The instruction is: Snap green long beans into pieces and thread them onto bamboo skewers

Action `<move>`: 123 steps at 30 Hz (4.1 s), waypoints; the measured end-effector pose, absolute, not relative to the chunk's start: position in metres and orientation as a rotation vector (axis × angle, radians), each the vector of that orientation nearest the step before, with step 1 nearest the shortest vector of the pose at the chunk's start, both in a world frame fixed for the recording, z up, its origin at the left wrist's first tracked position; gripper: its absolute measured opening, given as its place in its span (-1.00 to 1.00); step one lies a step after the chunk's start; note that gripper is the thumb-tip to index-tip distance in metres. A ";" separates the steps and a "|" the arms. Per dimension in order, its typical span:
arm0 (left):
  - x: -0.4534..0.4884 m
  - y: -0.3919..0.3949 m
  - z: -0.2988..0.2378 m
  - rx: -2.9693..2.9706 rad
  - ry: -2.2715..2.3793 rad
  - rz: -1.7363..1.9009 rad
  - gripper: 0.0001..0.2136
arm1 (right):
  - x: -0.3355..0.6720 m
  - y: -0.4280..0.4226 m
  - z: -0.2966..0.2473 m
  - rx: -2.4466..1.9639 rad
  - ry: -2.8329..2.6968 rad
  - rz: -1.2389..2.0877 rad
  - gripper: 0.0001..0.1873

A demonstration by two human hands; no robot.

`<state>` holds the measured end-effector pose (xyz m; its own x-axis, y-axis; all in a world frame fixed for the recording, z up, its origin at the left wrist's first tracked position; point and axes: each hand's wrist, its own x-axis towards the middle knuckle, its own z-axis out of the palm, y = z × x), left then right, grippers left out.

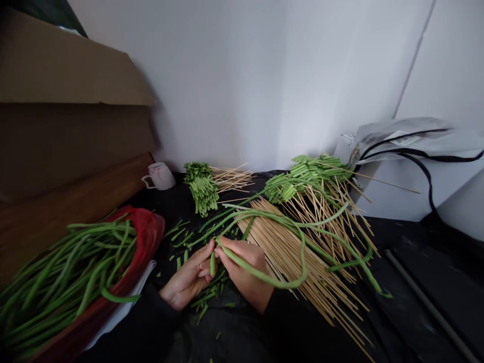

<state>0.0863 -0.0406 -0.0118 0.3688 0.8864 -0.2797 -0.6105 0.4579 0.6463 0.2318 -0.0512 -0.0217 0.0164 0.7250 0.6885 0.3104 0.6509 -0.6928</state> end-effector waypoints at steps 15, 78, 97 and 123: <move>0.081 -0.033 -0.011 0.636 0.740 1.045 -0.69 | 0.229 -0.056 -0.015 -0.875 -1.695 0.497 -0.76; 0.069 -0.036 0.000 1.061 0.928 0.945 -0.68 | 0.244 -0.053 -0.007 -1.063 -1.556 1.467 -0.55; 0.058 -0.039 0.010 0.901 0.651 0.576 -0.80 | 0.261 -0.039 -0.001 -0.818 -1.198 1.504 -0.56; 0.069 -0.041 0.001 1.800 0.934 0.786 -0.70 | 0.261 -0.037 -0.001 -0.982 -1.172 1.364 -0.71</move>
<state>0.0688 -0.0414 0.0005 0.5058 0.8549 0.1155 0.2597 -0.2786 0.9246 0.2612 -0.0373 -0.0008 -0.1247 0.9913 0.0420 -0.1907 0.0176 -0.9815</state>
